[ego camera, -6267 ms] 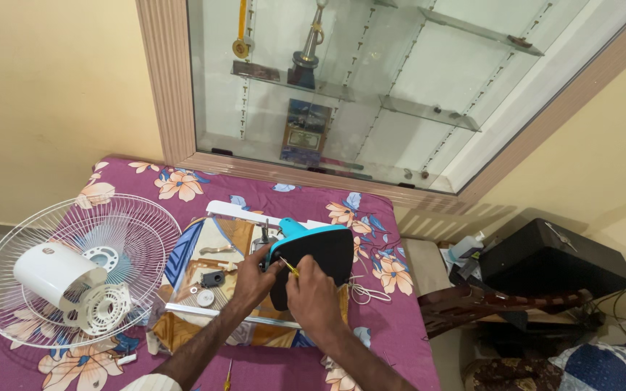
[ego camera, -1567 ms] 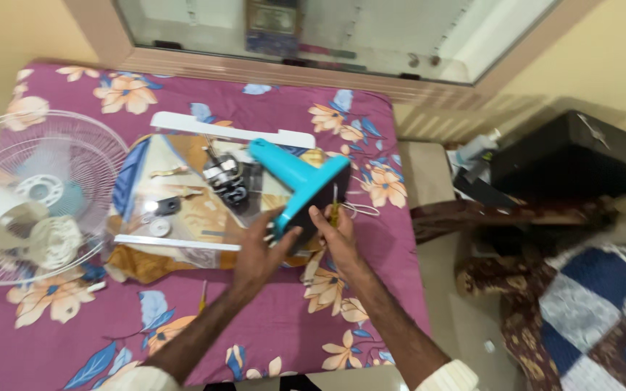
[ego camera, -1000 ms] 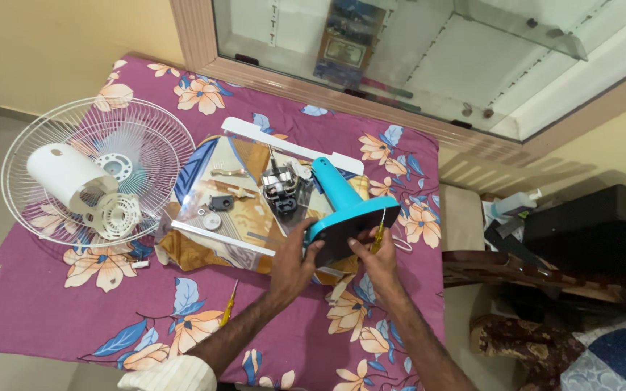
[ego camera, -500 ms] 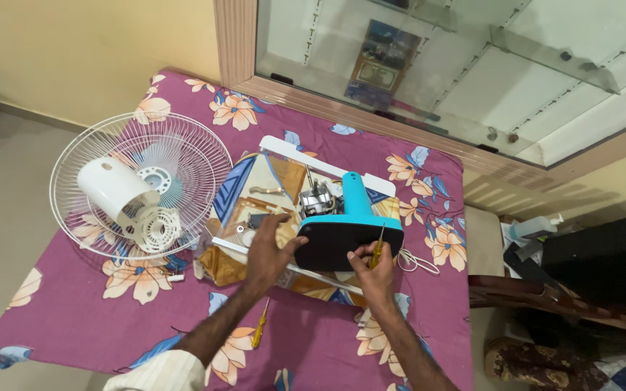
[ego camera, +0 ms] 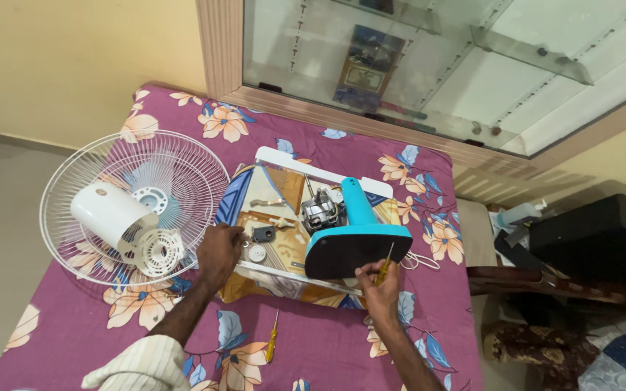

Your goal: The person uses a screwdriver to remove screws from the teal fan base and then wipes the motor assembly with a white cloth. The fan cage and blades remain disassembled on the bed during the process.

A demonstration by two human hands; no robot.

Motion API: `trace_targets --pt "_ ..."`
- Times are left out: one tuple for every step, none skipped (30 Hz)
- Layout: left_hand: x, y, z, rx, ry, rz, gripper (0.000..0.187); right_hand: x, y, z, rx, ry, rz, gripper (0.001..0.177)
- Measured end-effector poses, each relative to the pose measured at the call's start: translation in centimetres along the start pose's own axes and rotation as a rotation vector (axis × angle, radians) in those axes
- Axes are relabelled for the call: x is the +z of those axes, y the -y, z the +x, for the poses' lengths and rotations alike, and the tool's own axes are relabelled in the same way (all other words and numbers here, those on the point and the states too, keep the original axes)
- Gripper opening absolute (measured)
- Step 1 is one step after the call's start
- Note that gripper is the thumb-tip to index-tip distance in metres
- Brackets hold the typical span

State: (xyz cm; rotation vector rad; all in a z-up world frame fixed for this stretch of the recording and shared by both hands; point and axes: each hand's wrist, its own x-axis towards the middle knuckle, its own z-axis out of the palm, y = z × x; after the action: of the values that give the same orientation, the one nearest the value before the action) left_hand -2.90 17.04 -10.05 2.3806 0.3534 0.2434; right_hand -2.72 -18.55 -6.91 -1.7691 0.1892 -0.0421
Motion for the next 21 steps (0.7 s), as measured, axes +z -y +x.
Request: trace_targets --pt "0.0 -0.3 0.2 0.031 -0.004 0.016 0.020 0.0 -0.1 -0.2 -0.024 0.000 0.006 0.036" --pt "0.1 -0.7 0.4 0.050 0.000 0.042 0.020 -0.1 -0.3 -0.4 -0.048 -0.001 0.012 0.037" --pt "0.1 -1.0 0.7 0.068 0.003 0.068 0.019 -0.2 -0.4 -0.4 -0.073 -0.002 0.018 0.037" --pt "0.2 -1.2 0.8 0.087 0.009 0.096 0.018 -0.6 -0.6 -0.6 -0.053 0.003 0.021 0.037" --pt "0.2 -1.4 0.9 0.078 0.048 0.128 0.017 -1.0 -0.8 -0.8 -0.034 0.008 0.023 0.036" --pt "0.1 -1.3 1.1 0.068 0.087 0.161 0.016 -1.3 -1.1 -0.9 -0.014 0.013 0.026 0.036" --pt "0.1 -1.3 1.2 0.058 0.125 0.195 0.016 -1.6 -1.3 -1.1 -0.004 0.008 0.012 0.035" --pt "0.2 -1.2 1.2 0.064 0.129 0.205 0.016 -2.0 -1.6 -1.3 0.006 0.006 -0.003 0.034" --pt "0.4 -1.0 1.3 0.071 0.134 0.216 0.016 -2.3 -1.8 -1.6 0.017 0.004 -0.017 0.033" --pt "0.5 -0.8 1.5 0.075 0.134 0.228 0.016 -2.6 -2.0 -1.7 0.023 0.003 -0.045 0.033" --pt "0.6 -0.5 1.5 0.102 0.114 0.224 0.016 -2.8 -2.2 -1.8 0.030 0.002 -0.074 0.032" --pt "0.9 -0.3 1.5 0.128 0.095 0.219 0.015 -3.1 -2.3 -2.0 0.037 0.001 -0.104 0.032" --pt "1.1 0.0 1.4 0.155 0.075 0.214 0.014 -3.2 -2.4 -2.2 0.032 0.010 -0.091 0.030" --pt "1.4 0.2 1.4 0.198 0.063 0.231 0.014 -3.3 -2.5 -2.4 0.026 0.020 -0.077 0.029" --pt "1.7 0.5 1.4 0.242 0.050 0.248 0.014 -3.4 -2.5 -2.5 0.020 0.029 -0.064 0.027" --pt "1.9 0.7 1.4 0.286 0.037 0.266 0.015 -3.4 -2.5 -2.6 0.048 0.032 -0.064 0.028" --pt "2.1 0.8 1.4 0.289 0.042 0.278 0.015 -3.5 -2.5 -2.6 0.076 0.034 -0.065 0.028" --pt "2.2 1.0 1.3 0.293 0.048 0.290 0.016 -3.6 -2.4 -2.8 0.105 0.036 -0.066 0.028" --pt "2.3 1.1 1.2 0.297 0.054 0.303 0.018 -3.6 -2.4 -3.0 0.122 0.043 -0.063 0.028" --pt "2.4 1.2 1.2 0.275 0.055 0.273 0.018 -3.7 -2.3 -3.1 0.139 0.049 -0.059 0.029" --pt "2.4 1.3 1.1 0.252 0.055 0.244 0.019 -3.8 -2.3 -3.2 0.155 0.056 -0.055 0.029"
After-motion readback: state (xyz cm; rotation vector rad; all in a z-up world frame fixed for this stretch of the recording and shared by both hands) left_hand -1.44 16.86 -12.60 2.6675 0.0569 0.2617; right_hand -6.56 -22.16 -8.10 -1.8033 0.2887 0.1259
